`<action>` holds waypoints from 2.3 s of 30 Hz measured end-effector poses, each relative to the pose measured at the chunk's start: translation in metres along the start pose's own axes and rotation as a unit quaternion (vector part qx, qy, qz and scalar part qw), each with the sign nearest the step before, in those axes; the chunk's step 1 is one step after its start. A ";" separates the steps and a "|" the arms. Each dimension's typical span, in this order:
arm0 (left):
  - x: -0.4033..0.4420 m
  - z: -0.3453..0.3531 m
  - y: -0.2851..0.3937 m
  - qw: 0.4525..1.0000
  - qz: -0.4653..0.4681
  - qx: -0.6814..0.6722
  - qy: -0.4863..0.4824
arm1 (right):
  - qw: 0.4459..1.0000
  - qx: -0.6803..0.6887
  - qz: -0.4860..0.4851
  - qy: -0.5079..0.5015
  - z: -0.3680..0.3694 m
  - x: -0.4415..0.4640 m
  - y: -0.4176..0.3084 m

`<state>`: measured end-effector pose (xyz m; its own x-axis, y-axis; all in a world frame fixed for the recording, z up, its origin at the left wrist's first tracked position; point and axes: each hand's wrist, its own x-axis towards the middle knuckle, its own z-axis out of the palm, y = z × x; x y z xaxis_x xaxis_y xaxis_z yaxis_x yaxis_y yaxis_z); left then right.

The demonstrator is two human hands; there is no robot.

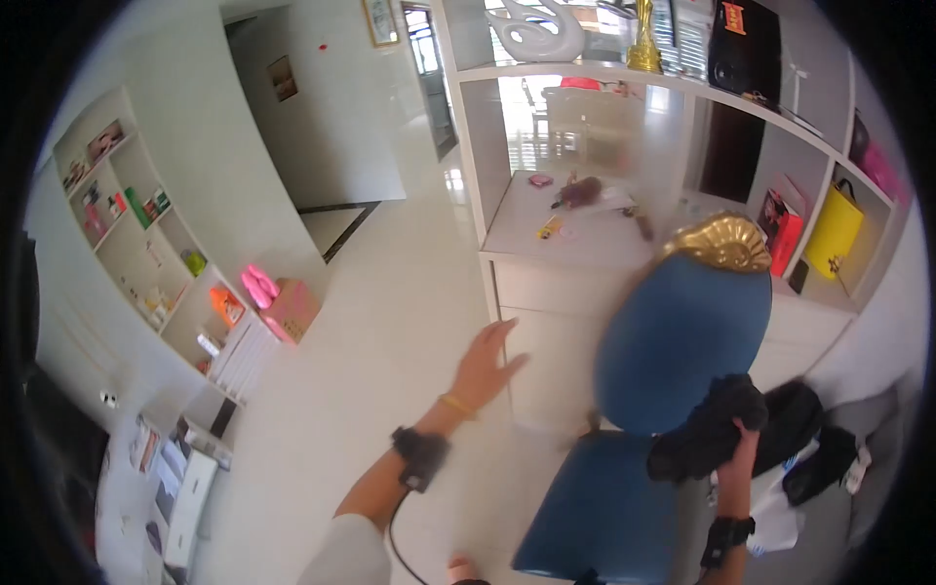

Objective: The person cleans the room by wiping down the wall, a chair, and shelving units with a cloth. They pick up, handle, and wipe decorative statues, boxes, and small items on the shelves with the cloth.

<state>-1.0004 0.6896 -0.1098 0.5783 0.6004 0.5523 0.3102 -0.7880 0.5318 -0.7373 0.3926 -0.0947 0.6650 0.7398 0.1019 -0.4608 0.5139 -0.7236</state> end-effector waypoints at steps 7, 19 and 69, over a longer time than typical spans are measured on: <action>-0.072 -0.176 -0.076 0.995 -0.032 0.071 -0.068 | 0.996 -0.067 0.036 0.055 0.076 -0.018 0.124; -0.029 -0.224 -0.048 0.982 0.047 0.054 -0.175 | 0.981 -0.164 -0.056 0.082 0.085 -0.032 0.078; 0.379 0.125 -0.058 0.945 0.087 0.108 -0.295 | 0.605 -0.752 -0.259 0.039 0.170 0.245 0.117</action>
<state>-0.7048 0.9459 -0.0113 0.9349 0.3296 0.1313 0.2822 -0.9152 0.2879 -0.7281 0.7083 -0.0388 0.5439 0.5962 0.5906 0.8382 -0.3519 -0.4167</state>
